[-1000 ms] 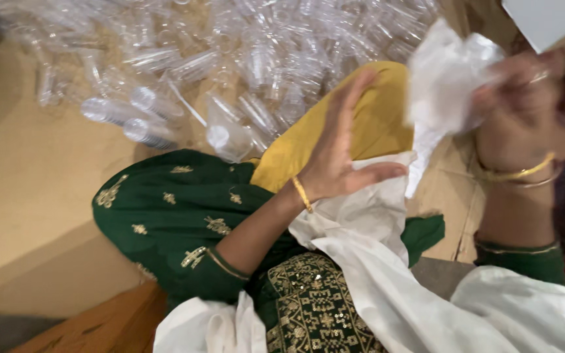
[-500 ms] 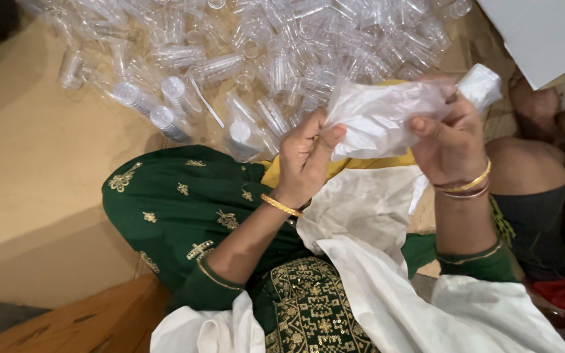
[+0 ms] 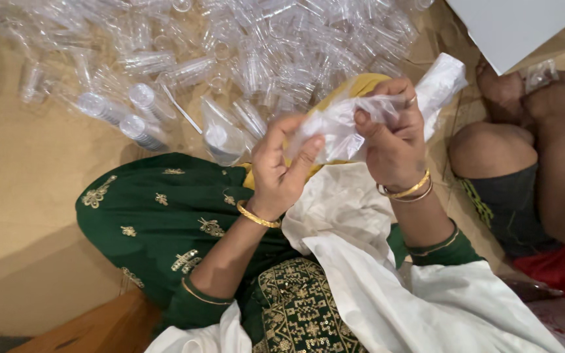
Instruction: The person sits on the floor and nests clear plastic cups one by one into tall stacks, occasionally placing finished stacks into a plastic bag beside them. Loose cups are picked from a large pile on the floor and stacked, with stacks set near a cardboard box.
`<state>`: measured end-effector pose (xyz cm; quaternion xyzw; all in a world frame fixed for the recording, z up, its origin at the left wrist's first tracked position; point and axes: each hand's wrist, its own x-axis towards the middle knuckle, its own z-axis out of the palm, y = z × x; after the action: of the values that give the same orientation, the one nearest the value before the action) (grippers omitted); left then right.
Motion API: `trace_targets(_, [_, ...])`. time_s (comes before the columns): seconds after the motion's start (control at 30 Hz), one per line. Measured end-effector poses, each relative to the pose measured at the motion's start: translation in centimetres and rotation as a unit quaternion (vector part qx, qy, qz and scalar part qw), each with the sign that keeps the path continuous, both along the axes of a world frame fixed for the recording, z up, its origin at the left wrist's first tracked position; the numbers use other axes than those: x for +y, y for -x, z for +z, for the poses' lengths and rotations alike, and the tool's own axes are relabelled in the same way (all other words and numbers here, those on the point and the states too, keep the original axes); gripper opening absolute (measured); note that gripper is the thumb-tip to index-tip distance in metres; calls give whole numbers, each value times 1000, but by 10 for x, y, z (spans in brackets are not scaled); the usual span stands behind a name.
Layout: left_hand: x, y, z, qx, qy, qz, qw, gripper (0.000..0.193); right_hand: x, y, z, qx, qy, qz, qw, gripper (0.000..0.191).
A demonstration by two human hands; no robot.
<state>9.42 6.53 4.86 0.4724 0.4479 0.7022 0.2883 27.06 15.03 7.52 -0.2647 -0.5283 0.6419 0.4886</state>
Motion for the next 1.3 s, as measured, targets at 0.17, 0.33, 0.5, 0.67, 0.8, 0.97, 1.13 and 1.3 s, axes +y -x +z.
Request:
trace_targets(0.17, [-3, -1, -3, -23, 34, -2, 999, 13, -4, 6, -6, -35, 9, -23, 999, 13])
trace_targets(0.33, [-6, -1, -1, -32, 75, 0, 997, 15, -9, 26, -13, 48, -22, -22, 998, 10])
trace_targets(0.5, [-5, 1, 5, -46, 98, 10, 994, 14, -12, 33, -6, 19, -10, -23, 1000, 7])
trace_targets(0.67, [-5, 2, 7, -11, -12, 32, 999, 15, -11, 32, -14, 4, -11, -58, 998, 9])
trace_targets(0.8, [-6, 3, 5, 18, 63, 47, 997, 13, -10, 33, -15, 1, -52, -41, 998, 7])
trace_targets(0.97, [-16, 10, 1, 19, -12, 87, 996, 20, -11, 42, -10, -48, -92, -20, 994, 17])
trace_targets(1.13, [-20, 36, -20, 144, 27, 242, 959, 43, -2, 34, -27, -25, -28, -30, 999, 20])
trace_targets(1.3, [-6, 51, -71, 281, 120, 262, 915, 80, 12, 27, -56, 16, 28, 4, 999, 11])
